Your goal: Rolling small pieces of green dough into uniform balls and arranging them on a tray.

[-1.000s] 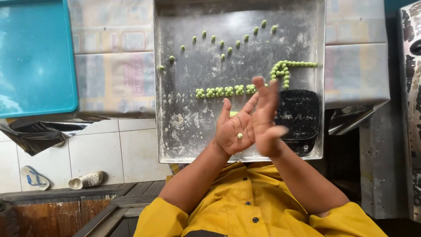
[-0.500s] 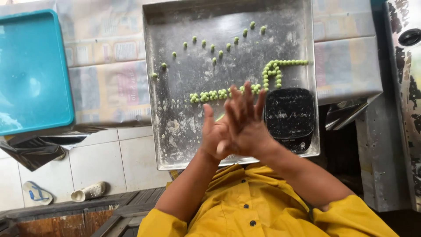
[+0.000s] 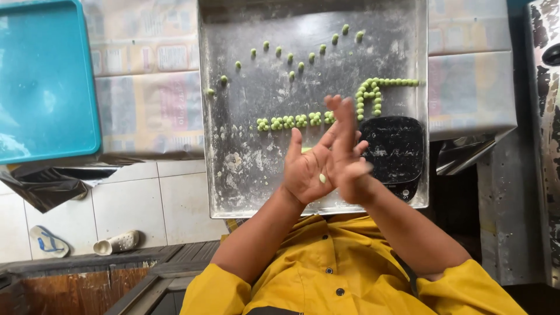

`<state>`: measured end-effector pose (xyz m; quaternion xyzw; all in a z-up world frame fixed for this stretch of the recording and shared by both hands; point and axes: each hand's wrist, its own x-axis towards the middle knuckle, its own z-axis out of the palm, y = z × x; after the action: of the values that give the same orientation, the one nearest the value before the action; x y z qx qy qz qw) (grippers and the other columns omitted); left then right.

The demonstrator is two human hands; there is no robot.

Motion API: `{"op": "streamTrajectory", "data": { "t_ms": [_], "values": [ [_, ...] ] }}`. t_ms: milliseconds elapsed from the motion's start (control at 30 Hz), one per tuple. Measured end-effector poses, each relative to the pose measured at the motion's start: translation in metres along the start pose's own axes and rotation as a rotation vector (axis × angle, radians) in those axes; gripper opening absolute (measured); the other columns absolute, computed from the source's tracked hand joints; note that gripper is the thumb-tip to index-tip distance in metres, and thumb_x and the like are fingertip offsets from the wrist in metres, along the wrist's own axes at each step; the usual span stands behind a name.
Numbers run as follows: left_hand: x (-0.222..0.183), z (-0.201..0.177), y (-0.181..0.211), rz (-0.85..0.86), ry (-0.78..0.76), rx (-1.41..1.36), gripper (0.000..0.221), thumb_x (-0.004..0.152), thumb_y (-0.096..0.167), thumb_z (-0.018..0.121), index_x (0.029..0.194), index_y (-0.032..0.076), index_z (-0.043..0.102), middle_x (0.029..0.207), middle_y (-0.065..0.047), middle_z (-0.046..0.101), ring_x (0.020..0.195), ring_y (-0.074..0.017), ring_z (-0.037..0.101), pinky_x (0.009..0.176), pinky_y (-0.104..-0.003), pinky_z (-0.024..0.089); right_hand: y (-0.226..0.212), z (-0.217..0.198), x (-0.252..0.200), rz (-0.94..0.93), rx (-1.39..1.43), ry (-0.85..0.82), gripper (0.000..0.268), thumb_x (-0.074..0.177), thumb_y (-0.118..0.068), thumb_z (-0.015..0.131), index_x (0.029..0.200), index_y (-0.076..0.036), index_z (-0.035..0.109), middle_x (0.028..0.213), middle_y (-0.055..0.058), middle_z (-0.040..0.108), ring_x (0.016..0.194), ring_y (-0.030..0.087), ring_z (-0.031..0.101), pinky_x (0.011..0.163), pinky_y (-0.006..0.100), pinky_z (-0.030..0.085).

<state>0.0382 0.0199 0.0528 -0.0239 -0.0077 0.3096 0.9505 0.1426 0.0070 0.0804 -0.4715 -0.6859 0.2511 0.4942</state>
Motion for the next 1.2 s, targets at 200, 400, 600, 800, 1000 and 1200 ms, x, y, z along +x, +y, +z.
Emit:
{"op": "streamTrajectory", "data": {
  "t_ms": [200, 400, 600, 800, 1000, 1200],
  "values": [
    [0.001, -0.016, -0.008, -0.098, -0.042, -0.198, 0.106, 0.089, 0.096, 0.027, 0.166, 0.022, 0.027, 0.166, -0.020, 0.028, 0.150, -0.0405, 0.034, 0.126, -0.055, 0.022, -0.008, 0.005, -0.008, 0.080, 0.344, 0.137, 0.111, 0.088, -0.087, -0.005, 0.166, -0.007, 0.001, 0.168, 0.019, 0.022, 0.161, 0.032, 0.012, 0.133, 0.046, -0.005],
    [-0.005, 0.011, -0.014, -0.051, 0.113, -0.154, 0.092, 0.101, 0.084, 0.031, 0.160, 0.013, 0.038, 0.161, -0.022, 0.032, 0.151, -0.0413, 0.025, 0.126, -0.053, 0.015, 0.009, 0.019, -0.023, -0.149, -0.706, -0.140, 0.103, 0.088, -0.088, 0.007, 0.166, -0.021, 0.006, 0.171, 0.024, 0.011, 0.155, 0.053, -0.006, 0.115, 0.074, -0.020],
    [0.015, 0.029, -0.010, 0.015, 0.063, -0.038, 0.081, 0.106, 0.074, 0.026, 0.160, 0.013, 0.030, 0.157, -0.018, 0.035, 0.148, -0.0397, 0.027, 0.125, -0.053, 0.013, -0.001, 0.027, -0.030, -0.153, -0.564, -0.112, 0.114, 0.082, -0.095, 0.016, 0.166, -0.018, 0.008, 0.171, 0.024, 0.008, 0.154, 0.050, -0.014, 0.114, 0.069, -0.025],
    [0.001, -0.026, -0.005, -0.057, -0.084, -0.194, 0.098, 0.106, 0.085, 0.021, 0.164, 0.006, 0.033, 0.162, -0.022, 0.040, 0.149, -0.0444, 0.037, 0.120, -0.058, 0.036, 0.008, 0.012, -0.014, -0.027, -0.502, -0.118, 0.116, 0.087, -0.090, 0.006, 0.165, -0.004, 0.000, 0.171, 0.028, 0.004, 0.156, 0.047, -0.014, 0.117, 0.063, -0.024],
    [-0.006, -0.042, -0.012, -0.136, -0.110, -0.281, 0.112, 0.089, 0.097, 0.022, 0.168, 0.018, 0.019, 0.165, -0.023, 0.032, 0.148, -0.0427, 0.038, 0.121, -0.058, 0.031, 0.012, -0.013, -0.007, 0.178, 0.358, 0.242, 0.103, 0.094, -0.083, -0.003, 0.167, -0.011, 0.004, 0.166, 0.018, 0.029, 0.159, 0.033, 0.017, 0.132, 0.050, -0.006],
    [-0.017, 0.005, -0.006, -0.161, -0.122, -0.525, 0.102, 0.095, 0.085, 0.034, 0.169, 0.017, 0.018, 0.168, -0.019, 0.021, 0.149, -0.0451, 0.027, 0.121, -0.058, 0.031, -0.007, 0.015, -0.020, -0.026, -0.543, -0.215, 0.111, 0.085, -0.091, 0.020, 0.165, -0.014, 0.023, 0.170, 0.024, 0.016, 0.157, 0.047, -0.004, 0.119, 0.063, -0.020]
  ]
}}
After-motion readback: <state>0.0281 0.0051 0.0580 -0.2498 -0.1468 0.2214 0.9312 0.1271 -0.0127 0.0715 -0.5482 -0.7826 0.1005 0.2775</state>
